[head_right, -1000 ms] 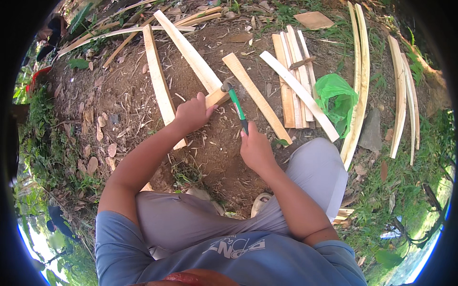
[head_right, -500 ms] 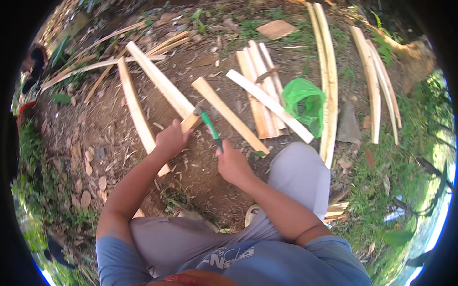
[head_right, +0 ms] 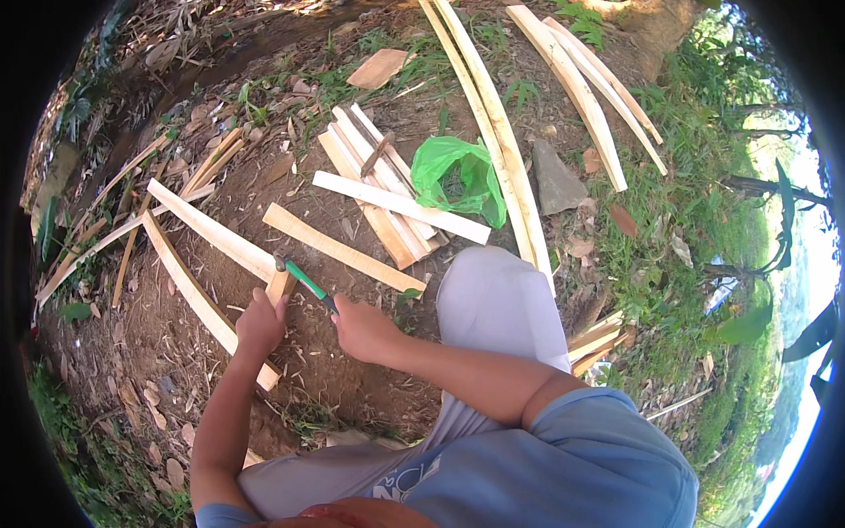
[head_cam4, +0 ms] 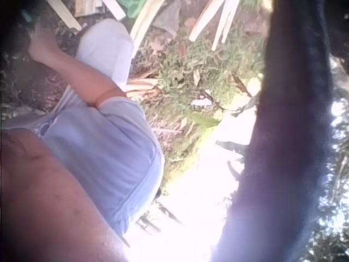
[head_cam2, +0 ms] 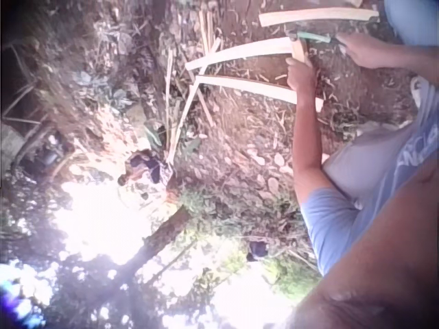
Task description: The person sits on the ground and assembles a wooden frame by hand. They align wooden planks and use a hammer to drive nails into the joints, securing the pieces together.
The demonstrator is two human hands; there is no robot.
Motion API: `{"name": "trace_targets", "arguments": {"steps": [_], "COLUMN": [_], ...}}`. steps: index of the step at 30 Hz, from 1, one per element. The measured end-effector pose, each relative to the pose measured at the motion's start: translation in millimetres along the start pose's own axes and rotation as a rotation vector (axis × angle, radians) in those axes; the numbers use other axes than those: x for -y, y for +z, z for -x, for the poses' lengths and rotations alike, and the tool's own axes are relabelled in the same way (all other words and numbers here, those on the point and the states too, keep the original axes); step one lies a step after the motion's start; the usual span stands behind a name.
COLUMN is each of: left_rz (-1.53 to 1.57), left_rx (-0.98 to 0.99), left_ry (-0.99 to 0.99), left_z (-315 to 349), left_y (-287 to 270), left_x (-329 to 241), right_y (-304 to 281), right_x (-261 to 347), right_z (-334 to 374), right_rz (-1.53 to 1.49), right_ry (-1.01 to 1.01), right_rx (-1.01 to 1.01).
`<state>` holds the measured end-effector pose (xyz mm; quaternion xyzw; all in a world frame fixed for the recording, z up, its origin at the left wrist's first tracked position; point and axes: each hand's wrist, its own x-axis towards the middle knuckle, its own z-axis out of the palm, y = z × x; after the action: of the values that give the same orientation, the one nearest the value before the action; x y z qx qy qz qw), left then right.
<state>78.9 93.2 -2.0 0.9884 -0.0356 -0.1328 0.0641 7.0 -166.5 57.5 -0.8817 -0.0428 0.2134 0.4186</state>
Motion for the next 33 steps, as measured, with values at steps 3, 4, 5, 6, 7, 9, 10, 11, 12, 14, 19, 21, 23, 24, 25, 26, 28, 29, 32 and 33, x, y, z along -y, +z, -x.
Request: {"name": "trace_targets", "arguments": {"steps": [3, 4, 5, 6, 7, 9, 10, 11, 12, 14, 19, 21, 23, 24, 25, 26, 28, 29, 32, 33], "left_rz": [0.003, 0.006, -0.001, -0.007, -0.012, -0.012, -0.011, -0.012, -0.013, -0.015, -0.001, 0.004, 0.010, 0.013, 0.018, 0.027, 0.048, 0.082, 0.163, 0.169], "left_rx": [0.006, 0.009, 0.006, 0.002, -0.001, -0.009, -0.013, -0.016, -0.020, -0.020, -0.025, -0.029, -0.029, -0.027, -0.025, -0.081, -0.191, -0.230, -0.283, -0.252], "left_ry": [0.001, 0.000, 0.001, 0.001, 0.001, 0.008, 0.011, 0.013, 0.014, 0.014, 0.018, 0.025, 0.025, 0.021, 0.018, 0.041, 0.085, 0.109, 0.130, 0.089], "left_z": [-0.1, -0.1, -0.1, -0.3, -0.9, -0.9, -1.0, -0.9, -0.8, -0.3, 0.1, -0.1, -0.6, -1.1, -0.9, -1.1, -3.9, -3.3, -1.3, 1.3], "left_y": [-1.0, -1.5, -1.4, -0.7, 0.0, 0.9, 1.5, 1.5, 1.5, 1.4, 1.7, 2.6, 2.7, 1.9, 2.0, 6.7, 23.3, 26.8, 32.4, 27.9], "left_x": [-1.1, -1.8, -1.5, -1.2, -1.0, -1.0, -0.9, -1.0, -1.0, -0.4, 1.8, 1.6, 0.0, -2.3, -3.2, 0.3, 8.1, 9.1, 11.5, 10.5], "right_y": [-0.8, -1.4, -1.9, -2.3, -2.4, -0.4, 2.3, 3.8, 5.3, 3.7, 2.7, 5.9, 5.9, 5.2, 5.3, 5.4, 5.2, 5.8, 7.5, 9.7], "right_x": [0.5, 0.7, 1.9, 2.6, 2.4, -0.1, -3.2, -4.5, -5.9, -4.0, -0.5, -3.7, -6.2, -6.7, -7.7, -7.6, -7.6, -7.8, -12.8, -8.3], "right_z": [0.1, 0.3, 0.6, 0.7, 0.4, 0.4, -0.4, -1.3, -1.7, -1.6, -0.6, -1.4, -1.4, -1.3, -1.1, -1.3, -2.3, -2.1, -4.7, -4.6], "right_rz": [-0.006, -0.001, 0.003, 0.008, 0.009, 0.010, 0.012, 0.015, 0.019, 0.017, 0.014, 0.012, 0.001, -0.005, -0.011, -0.014, -0.011, -0.007, 0.016, 0.024], "right_ry": [0.003, 0.012, 0.019, 0.026, 0.022, 0.014, -0.003, -0.022, -0.041, -0.016, -0.001, -0.015, -0.013, -0.012, -0.014, -0.018, -0.024, -0.026, -0.034, -0.043], "right_rx": [0.004, 0.007, 0.011, 0.016, 0.010, 0.000, -0.015, -0.027, -0.040, -0.015, -0.002, -0.013, -0.014, -0.014, -0.017, -0.019, -0.021, -0.020, -0.050, -0.044]}}
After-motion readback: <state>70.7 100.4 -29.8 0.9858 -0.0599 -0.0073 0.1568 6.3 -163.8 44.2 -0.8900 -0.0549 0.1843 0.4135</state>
